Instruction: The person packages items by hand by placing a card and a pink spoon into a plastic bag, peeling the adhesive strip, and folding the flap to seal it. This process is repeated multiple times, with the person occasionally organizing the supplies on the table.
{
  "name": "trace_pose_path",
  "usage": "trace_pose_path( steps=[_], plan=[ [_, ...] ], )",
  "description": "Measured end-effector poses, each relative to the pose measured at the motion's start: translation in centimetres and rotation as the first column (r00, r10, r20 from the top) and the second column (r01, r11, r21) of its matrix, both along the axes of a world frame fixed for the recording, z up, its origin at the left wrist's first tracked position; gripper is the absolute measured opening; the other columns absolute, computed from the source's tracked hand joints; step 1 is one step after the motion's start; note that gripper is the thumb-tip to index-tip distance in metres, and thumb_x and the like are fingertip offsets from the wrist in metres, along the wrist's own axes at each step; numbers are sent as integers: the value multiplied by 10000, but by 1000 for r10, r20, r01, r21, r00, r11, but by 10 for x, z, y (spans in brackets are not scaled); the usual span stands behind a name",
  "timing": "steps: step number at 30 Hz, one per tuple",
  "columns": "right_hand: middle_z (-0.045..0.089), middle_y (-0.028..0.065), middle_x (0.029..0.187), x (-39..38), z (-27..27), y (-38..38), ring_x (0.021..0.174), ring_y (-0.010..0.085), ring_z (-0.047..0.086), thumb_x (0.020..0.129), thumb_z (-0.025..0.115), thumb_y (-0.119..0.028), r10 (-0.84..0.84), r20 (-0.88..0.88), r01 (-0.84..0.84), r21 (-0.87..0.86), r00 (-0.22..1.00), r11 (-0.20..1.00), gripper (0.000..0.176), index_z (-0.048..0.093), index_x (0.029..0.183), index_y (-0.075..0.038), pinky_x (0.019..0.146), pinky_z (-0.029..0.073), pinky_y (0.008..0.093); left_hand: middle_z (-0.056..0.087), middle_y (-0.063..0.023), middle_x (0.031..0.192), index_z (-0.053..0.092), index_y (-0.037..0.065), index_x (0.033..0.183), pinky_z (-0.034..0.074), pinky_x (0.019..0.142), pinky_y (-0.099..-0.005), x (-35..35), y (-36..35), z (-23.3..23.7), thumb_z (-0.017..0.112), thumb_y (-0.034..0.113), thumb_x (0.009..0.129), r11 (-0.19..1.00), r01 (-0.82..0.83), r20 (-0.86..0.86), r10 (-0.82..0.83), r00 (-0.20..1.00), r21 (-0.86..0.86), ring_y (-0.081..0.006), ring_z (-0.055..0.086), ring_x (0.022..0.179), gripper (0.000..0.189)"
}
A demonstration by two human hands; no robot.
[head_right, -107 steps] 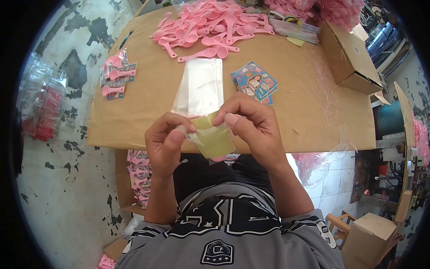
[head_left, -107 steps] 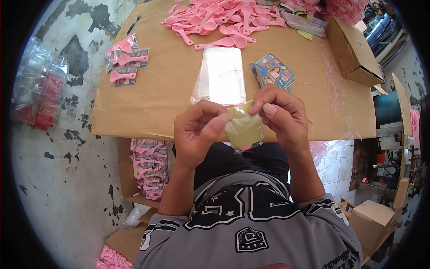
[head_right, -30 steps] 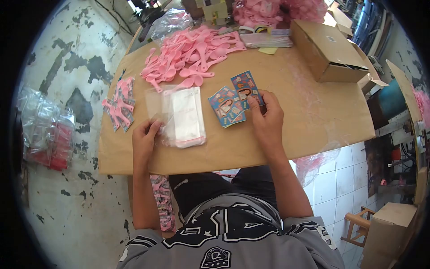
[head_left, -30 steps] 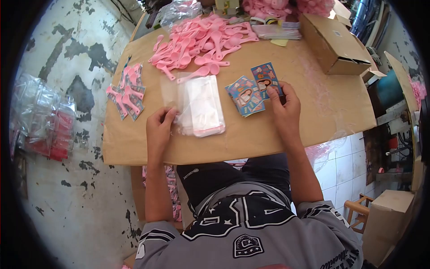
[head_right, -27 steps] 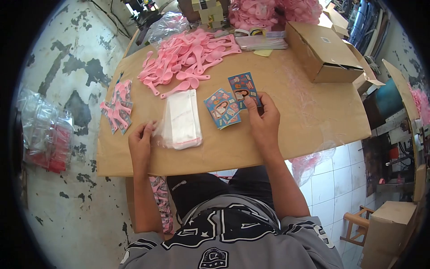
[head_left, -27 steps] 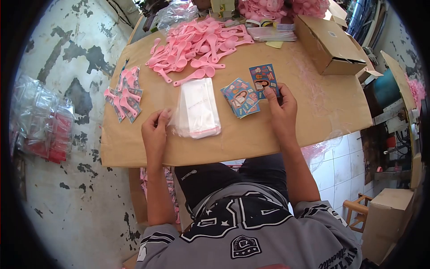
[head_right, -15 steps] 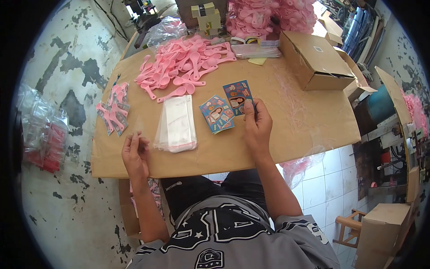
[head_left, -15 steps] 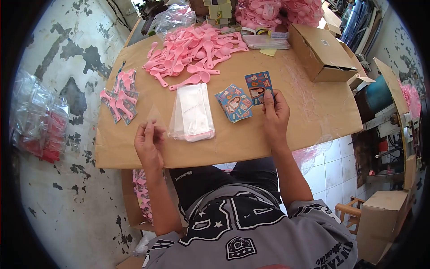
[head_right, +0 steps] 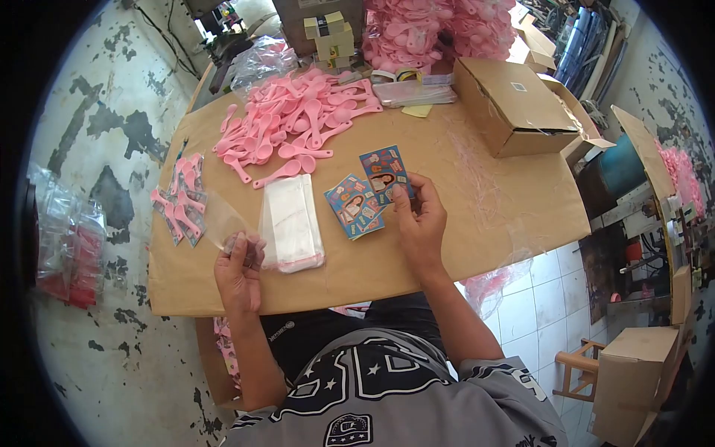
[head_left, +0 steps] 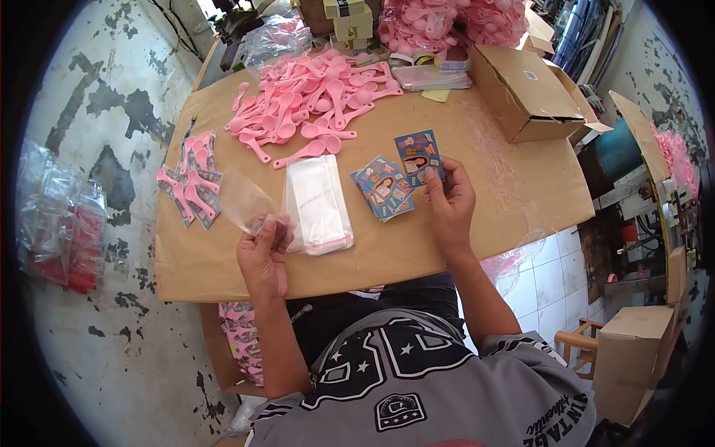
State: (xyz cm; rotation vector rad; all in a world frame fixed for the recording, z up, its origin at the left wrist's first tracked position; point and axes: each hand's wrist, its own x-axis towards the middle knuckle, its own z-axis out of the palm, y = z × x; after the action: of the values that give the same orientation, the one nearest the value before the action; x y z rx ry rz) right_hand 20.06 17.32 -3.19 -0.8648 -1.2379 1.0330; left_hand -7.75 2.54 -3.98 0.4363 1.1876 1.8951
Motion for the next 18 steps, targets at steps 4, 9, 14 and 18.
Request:
trace_pose_path(
  steps=[4, 9, 14, 18],
  plan=[
    [677, 13, 961, 0, -3, 3, 846, 61, 595, 1060, 647, -152, -68, 51, 63, 81, 996, 995, 208, 670, 1174, 21, 756, 484, 225, 724, -165, 1235, 603, 39, 1276, 584, 937, -348, 24, 19, 22, 690, 162, 1030, 998, 2, 69, -6, 998, 64, -255, 722, 1110, 289],
    [689, 26, 964, -7, 12, -23, 830, 59, 607, 1039, 670, -107, -8, 49, 2, 114, 999, 993, 176, 672, 1152, 29, 739, 490, 223, 713, -166, 1280, 609, 40, 1296, 584, 966, -332, 36, 38, 33, 663, 124, 1037, 980, 10, 176, -46, 983, 198, -262, 706, 1168, 277],
    [676, -3, 838, -33, 41, -55, 654, 34, 589, 1027, 697, -133, 319, 135, -295, -166, 938, 941, 195, 677, 1147, 20, 562, 466, 204, 670, -196, 1356, 612, 21, 1288, 582, 999, -343, 46, 48, 43, 649, 106, 1040, 972, 69, 177, -111, 978, 225, -272, 680, 1230, 265],
    [685, 20, 871, -45, 35, -40, 633, 52, 606, 1035, 690, -147, 424, -4, -410, -266, 905, 872, 209, 660, 1153, 23, 560, 486, 215, 669, -221, 1342, 599, 7, 1285, 581, 1006, -358, 51, 55, 39, 662, 103, 1031, 971, 78, 154, -114, 981, 224, -254, 689, 1197, 278]
  ],
)
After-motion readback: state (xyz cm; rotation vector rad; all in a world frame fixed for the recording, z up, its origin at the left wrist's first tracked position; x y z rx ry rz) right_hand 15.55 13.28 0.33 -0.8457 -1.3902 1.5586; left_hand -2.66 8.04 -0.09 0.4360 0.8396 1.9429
